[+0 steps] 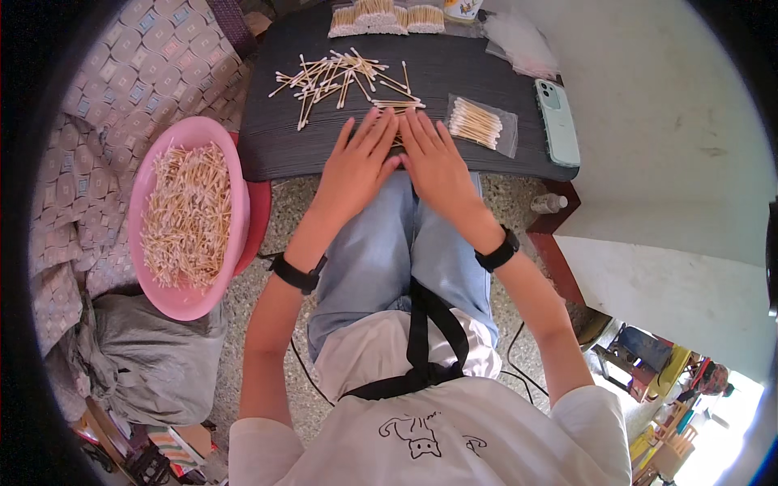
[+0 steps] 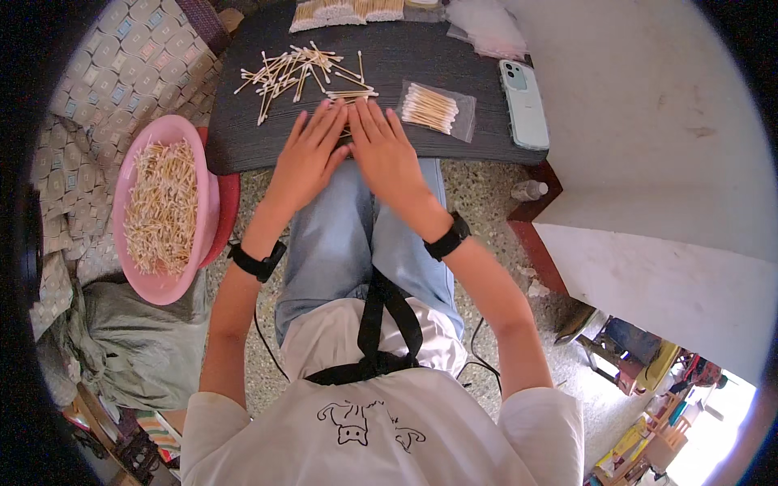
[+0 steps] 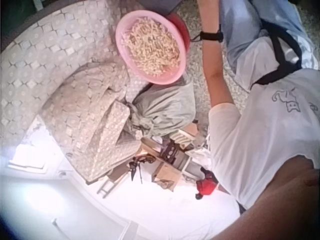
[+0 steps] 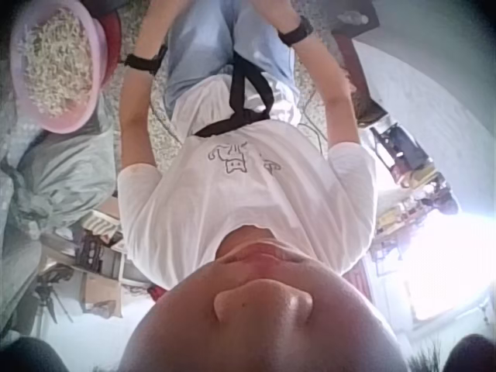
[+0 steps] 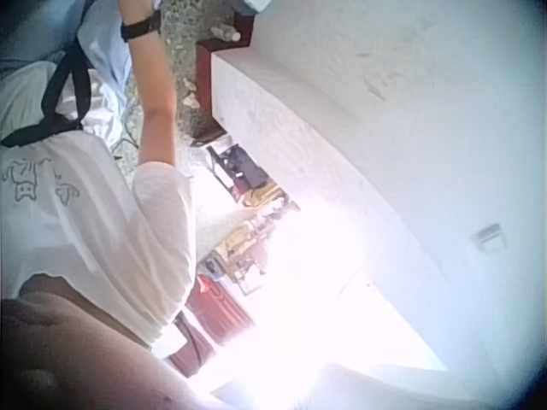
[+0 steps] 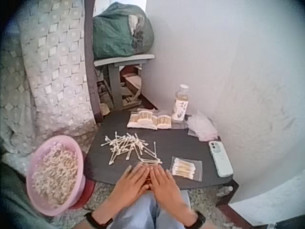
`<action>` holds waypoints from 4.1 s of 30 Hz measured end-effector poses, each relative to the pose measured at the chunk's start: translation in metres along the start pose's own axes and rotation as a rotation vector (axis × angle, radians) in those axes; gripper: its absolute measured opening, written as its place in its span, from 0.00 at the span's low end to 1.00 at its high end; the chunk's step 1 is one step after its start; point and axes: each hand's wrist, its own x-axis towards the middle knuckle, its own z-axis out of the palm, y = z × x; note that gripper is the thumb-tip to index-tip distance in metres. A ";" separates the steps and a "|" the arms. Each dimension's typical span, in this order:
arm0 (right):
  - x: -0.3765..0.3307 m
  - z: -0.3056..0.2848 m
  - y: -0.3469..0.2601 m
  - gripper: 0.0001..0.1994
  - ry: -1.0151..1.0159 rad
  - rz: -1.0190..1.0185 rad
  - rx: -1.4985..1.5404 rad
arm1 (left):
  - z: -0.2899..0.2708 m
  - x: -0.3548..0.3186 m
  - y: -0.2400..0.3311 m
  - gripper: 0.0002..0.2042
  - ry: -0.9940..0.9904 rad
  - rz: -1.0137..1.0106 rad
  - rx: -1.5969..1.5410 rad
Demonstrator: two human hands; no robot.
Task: The person gathers cotton swabs from a bowl, aligns them on the table, and places them into a plastic bag. They then remove the swabs, realign them, and put them back into the bag before sealing it.
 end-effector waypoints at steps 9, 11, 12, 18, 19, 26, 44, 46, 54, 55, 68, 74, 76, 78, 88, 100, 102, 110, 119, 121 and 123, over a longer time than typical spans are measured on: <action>-0.013 -0.010 -0.010 0.27 -0.020 -0.028 0.031 | -0.002 -0.017 0.002 0.30 -0.051 0.014 0.040; -0.006 -0.008 -0.009 0.26 0.008 -0.023 0.044 | -0.001 -0.008 -0.002 0.30 -0.024 0.015 0.035; -0.001 -0.008 -0.008 0.25 0.013 -0.022 0.041 | -0.001 -0.004 -0.003 0.29 0.001 0.015 0.030; 0.013 -0.019 -0.004 0.22 0.143 0.071 0.211 | 0.000 0.009 -0.016 0.26 0.177 -0.005 -0.253; 0.013 -0.024 -0.006 0.22 0.141 0.108 0.244 | 0.001 0.010 -0.018 0.26 0.177 -0.006 -0.253; 0.008 -0.023 -0.003 0.17 0.085 0.191 0.375 | 0.007 0.015 -0.020 0.17 0.201 0.003 -0.317; 0.027 -0.010 0.007 0.10 0.160 0.267 0.352 | 0.005 0.016 -0.029 0.10 0.278 -0.032 -0.372; 0.029 -0.009 0.008 0.11 0.182 0.232 0.333 | 0.004 0.016 -0.028 0.10 0.264 -0.073 -0.392; 0.018 0.002 0.004 0.21 0.175 -0.082 0.215 | 0.003 0.012 -0.033 0.17 0.254 0.147 -0.275; 0.013 0.003 0.000 0.22 0.111 -0.081 0.180 | 0.003 0.009 -0.032 0.17 0.254 0.146 -0.275; 0.003 -0.001 -0.013 0.23 0.094 -0.017 0.101 | -0.003 0.001 -0.021 0.19 0.217 0.076 -0.278; 0.015 0.003 0.000 0.20 0.119 0.038 0.131 | -0.001 0.012 -0.025 0.17 0.189 0.042 -0.258; 0.018 0.002 0.003 0.22 0.099 0.047 0.150 | -0.002 0.014 -0.024 0.17 0.169 0.002 -0.285; 0.019 0.001 0.001 0.22 0.123 0.012 0.169 | -0.003 0.016 -0.024 0.18 0.198 0.012 -0.210; -0.005 -0.004 -0.010 0.27 -0.045 -0.061 -0.023 | -0.003 -0.017 -0.003 0.29 -0.014 0.034 0.005; 0.014 0.009 -0.008 0.26 0.029 -0.001 0.006 | 0.007 0.001 -0.012 0.25 0.101 -0.025 -0.043; 0.015 0.010 -0.008 0.26 0.016 0.012 0.017 | 0.006 0.001 -0.010 0.26 0.085 -0.059 0.002; -0.002 0.004 -0.016 0.29 -0.022 0.011 0.024 | 0.000 -0.015 -0.003 0.29 0.019 -0.049 0.074; -0.007 -0.006 -0.024 0.27 -0.034 -0.012 0.014 | -0.003 -0.022 0.001 0.30 -0.025 -0.065 0.019; 0.000 -0.007 -0.025 0.26 0.004 -0.005 -0.034 | -0.002 -0.019 0.000 0.29 -0.028 -0.069 0.026; 0.006 -0.005 -0.022 0.26 0.037 -0.009 -0.029 | 0.000 -0.014 -0.005 0.28 0.046 -0.062 0.028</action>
